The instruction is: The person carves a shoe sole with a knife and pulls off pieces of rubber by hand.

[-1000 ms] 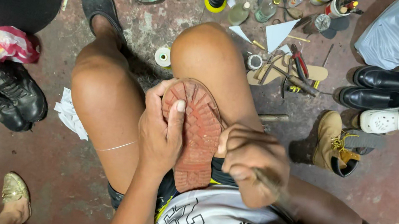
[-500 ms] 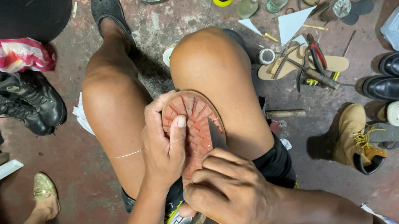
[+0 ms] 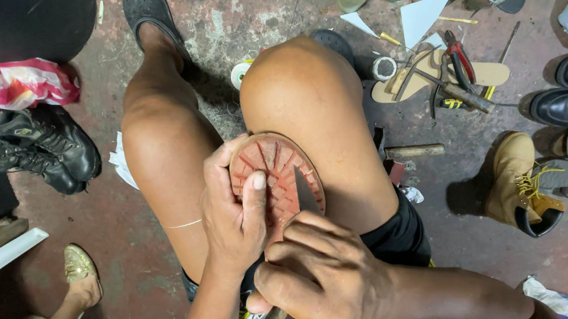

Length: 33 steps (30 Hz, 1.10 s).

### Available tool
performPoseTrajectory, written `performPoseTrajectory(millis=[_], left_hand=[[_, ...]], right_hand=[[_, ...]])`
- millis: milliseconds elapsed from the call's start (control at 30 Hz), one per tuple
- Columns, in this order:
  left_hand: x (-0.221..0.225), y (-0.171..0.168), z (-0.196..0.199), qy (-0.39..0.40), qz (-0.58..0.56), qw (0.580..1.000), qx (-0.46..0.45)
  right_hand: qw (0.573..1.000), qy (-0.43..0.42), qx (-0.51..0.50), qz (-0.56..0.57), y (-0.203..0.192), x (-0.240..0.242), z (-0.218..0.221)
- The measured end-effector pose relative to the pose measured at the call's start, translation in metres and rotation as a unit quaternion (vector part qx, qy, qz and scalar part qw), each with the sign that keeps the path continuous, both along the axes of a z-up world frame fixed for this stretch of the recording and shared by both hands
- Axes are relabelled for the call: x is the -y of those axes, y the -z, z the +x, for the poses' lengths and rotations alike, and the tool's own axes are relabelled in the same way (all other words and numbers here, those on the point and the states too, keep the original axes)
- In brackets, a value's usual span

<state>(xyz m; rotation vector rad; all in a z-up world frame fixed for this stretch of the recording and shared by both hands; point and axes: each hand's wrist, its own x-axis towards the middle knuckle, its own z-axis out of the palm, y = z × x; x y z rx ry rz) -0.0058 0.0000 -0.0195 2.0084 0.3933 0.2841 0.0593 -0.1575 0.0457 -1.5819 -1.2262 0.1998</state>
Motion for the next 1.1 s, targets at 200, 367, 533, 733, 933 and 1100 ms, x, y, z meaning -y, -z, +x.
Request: performPoseTrajectory(millis=[200,367,533,733,933,1100], left_hand=[[-0.005,0.004,0.005,-0.007,-0.016,1.0,-0.012],[-0.008,0.003,0.011,-0.01,-0.019,1.0,-0.004],[-0.007,-0.005,0.017,-0.042,-0.054,0.997,-0.045],[0.004,-0.013,0.006,-0.048,-0.032,0.997,-0.056],[0.008,-0.011,0.001,-0.029,0.012,0.998,-0.048],[0.01,-0.005,-0.004,-0.02,0.019,0.999,-0.038]], right_hand=[[1.0,0.001,0.015,0.001,0.0,-0.009,0.008],[1.0,-0.006,0.027,-0.003,0.0,-0.021,0.016],[0.996,0.022,0.085,-0.014,0.001,-0.032,0.012],[0.993,0.023,0.109,-0.048,-0.002,-0.029,-0.004],[0.986,-0.034,0.115,-0.112,-0.017,-0.021,-0.004],[0.967,-0.102,0.156,-0.172,-0.019,-0.011,-0.005]])
